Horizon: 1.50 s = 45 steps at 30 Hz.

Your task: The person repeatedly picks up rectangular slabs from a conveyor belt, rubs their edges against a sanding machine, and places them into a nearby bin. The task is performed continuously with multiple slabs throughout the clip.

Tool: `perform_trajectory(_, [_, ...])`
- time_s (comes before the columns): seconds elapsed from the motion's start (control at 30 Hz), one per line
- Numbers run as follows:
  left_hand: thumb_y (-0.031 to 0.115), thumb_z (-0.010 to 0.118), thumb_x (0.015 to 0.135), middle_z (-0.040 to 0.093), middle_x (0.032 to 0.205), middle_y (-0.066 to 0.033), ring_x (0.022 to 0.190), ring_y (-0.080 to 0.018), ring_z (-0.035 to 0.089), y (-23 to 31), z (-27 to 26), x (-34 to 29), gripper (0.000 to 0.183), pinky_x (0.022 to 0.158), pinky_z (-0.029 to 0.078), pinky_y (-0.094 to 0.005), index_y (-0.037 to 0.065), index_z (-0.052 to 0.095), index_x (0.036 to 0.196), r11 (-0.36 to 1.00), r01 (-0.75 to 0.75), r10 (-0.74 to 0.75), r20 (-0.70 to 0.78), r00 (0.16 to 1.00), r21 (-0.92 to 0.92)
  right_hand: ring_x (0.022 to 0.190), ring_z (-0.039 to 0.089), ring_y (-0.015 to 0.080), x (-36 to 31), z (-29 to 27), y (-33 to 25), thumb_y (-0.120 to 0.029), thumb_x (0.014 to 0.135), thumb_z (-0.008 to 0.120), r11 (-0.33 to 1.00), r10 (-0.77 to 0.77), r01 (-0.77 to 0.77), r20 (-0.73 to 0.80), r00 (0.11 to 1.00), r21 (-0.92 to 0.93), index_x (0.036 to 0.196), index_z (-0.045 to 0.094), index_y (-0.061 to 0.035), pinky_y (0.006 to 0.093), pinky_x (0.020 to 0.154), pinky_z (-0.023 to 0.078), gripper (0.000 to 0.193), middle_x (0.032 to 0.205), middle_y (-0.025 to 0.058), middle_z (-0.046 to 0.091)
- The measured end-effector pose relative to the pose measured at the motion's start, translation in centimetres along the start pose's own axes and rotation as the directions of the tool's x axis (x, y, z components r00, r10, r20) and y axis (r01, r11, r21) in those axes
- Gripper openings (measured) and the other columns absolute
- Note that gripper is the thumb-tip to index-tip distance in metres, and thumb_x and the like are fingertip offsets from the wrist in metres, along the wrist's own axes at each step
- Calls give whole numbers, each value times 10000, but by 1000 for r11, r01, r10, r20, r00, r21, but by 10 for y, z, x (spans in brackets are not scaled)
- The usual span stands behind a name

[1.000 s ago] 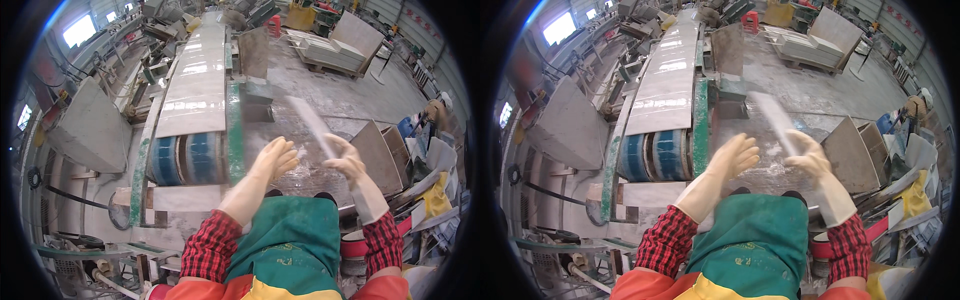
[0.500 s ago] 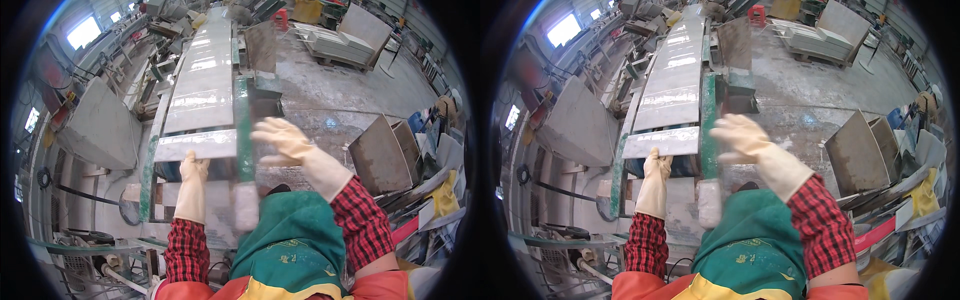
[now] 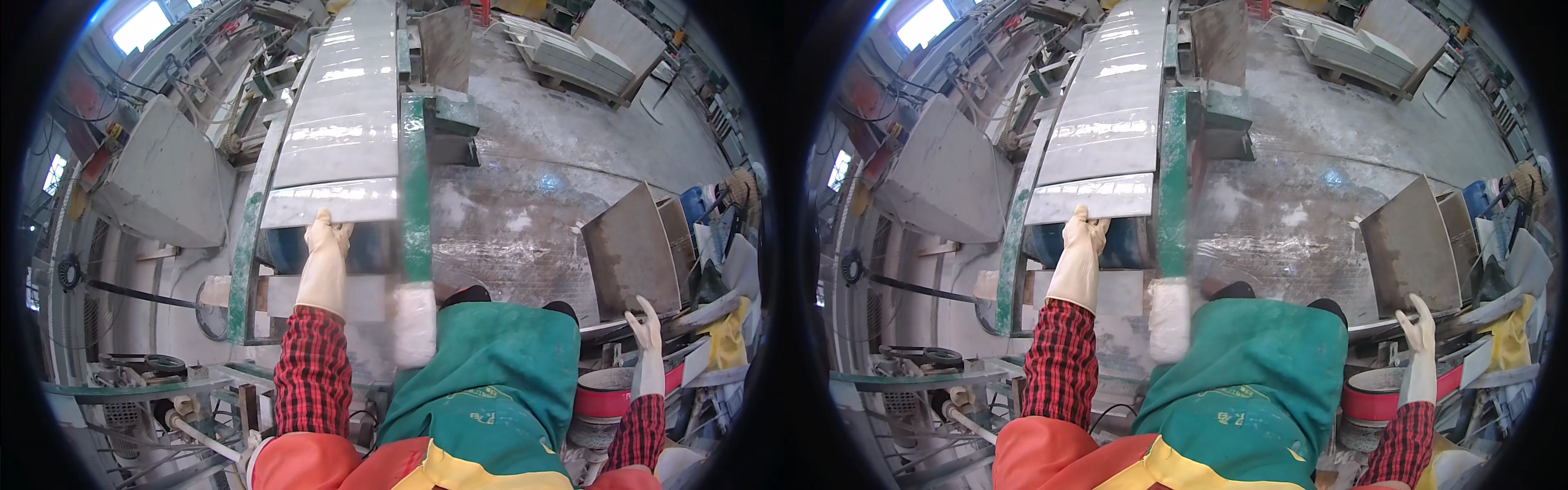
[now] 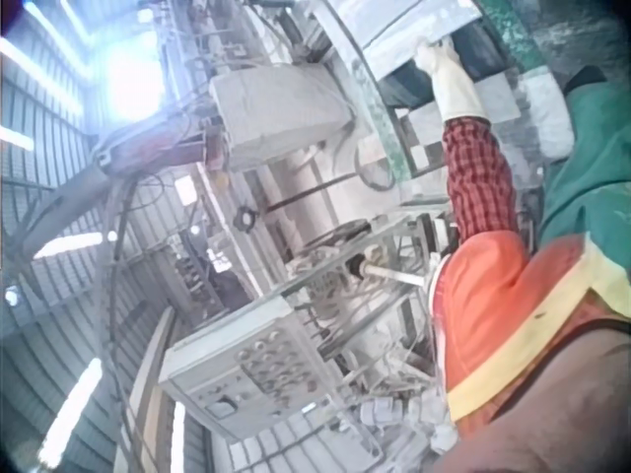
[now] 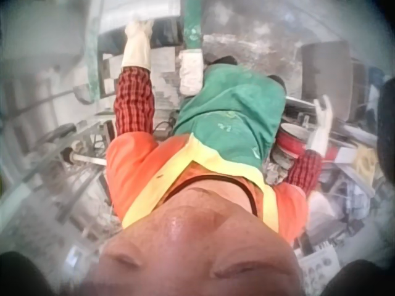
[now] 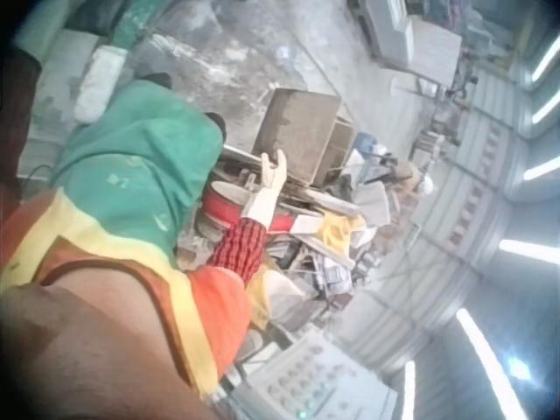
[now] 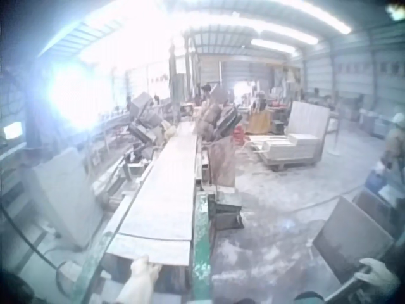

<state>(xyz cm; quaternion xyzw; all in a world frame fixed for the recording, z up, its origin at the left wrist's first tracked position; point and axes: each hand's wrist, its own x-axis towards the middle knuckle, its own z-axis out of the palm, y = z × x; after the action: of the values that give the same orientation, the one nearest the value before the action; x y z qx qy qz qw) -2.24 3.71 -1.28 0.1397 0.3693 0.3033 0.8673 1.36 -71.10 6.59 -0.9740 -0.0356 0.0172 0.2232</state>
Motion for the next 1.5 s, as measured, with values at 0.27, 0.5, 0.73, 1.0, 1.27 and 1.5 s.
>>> perform_trajectory(0.27, [92,480,997,512,1301,-205,1115,-402,585,5,4,26,361,823,555,-581,29,405,1345,996,26,-21,-54,998,90,1280,513,283,-45,5,43,-192,831,750,967,204,-196,-34,978,160,1338,533,31,360,1099,362,596,1338,200,574])
perform_trajectory(0.5, [30,484,983,474,1340,-214,1162,-416,557,-4,21,23,428,859,537,-667,38,368,1395,991,-10,29,-144,989,130,1291,506,282,-40,12,39,-205,837,740,974,148,-145,-2,989,171,1336,539,26,356,1104,350,585,1342,192,574])
perform_trajectory(0.73, [71,521,977,517,1278,-231,1063,-406,610,8,14,42,393,820,579,-613,-39,411,1338,989,76,-48,-208,977,129,1294,507,261,-32,3,-1,-198,839,737,984,108,-107,1,994,144,1344,541,5,349,1107,347,579,1344,176,579])
perform_trajectory(1.0, [186,558,977,606,1072,-192,771,-287,576,9,25,19,305,593,522,-423,-31,502,1184,980,17,21,-192,981,196,1290,501,253,-49,-1,21,-185,847,736,969,160,-156,-8,987,194,1342,526,42,343,1103,347,584,1347,185,570])
perform_trajectory(1.27, [253,581,981,647,774,-37,464,-81,525,32,35,-22,234,371,482,-188,32,608,1051,686,51,56,-122,991,726,1284,503,276,-57,11,55,-181,835,744,931,216,-213,24,976,297,1344,519,52,349,1104,348,604,1360,201,555])
perform_trajectory(1.5, [265,618,961,628,775,-43,493,-68,544,31,40,-16,240,386,485,-170,27,612,991,783,211,-45,-284,958,585,1282,507,280,-65,8,57,-215,838,746,950,225,-223,19,974,220,1345,526,34,352,1100,350,606,1354,204,560])
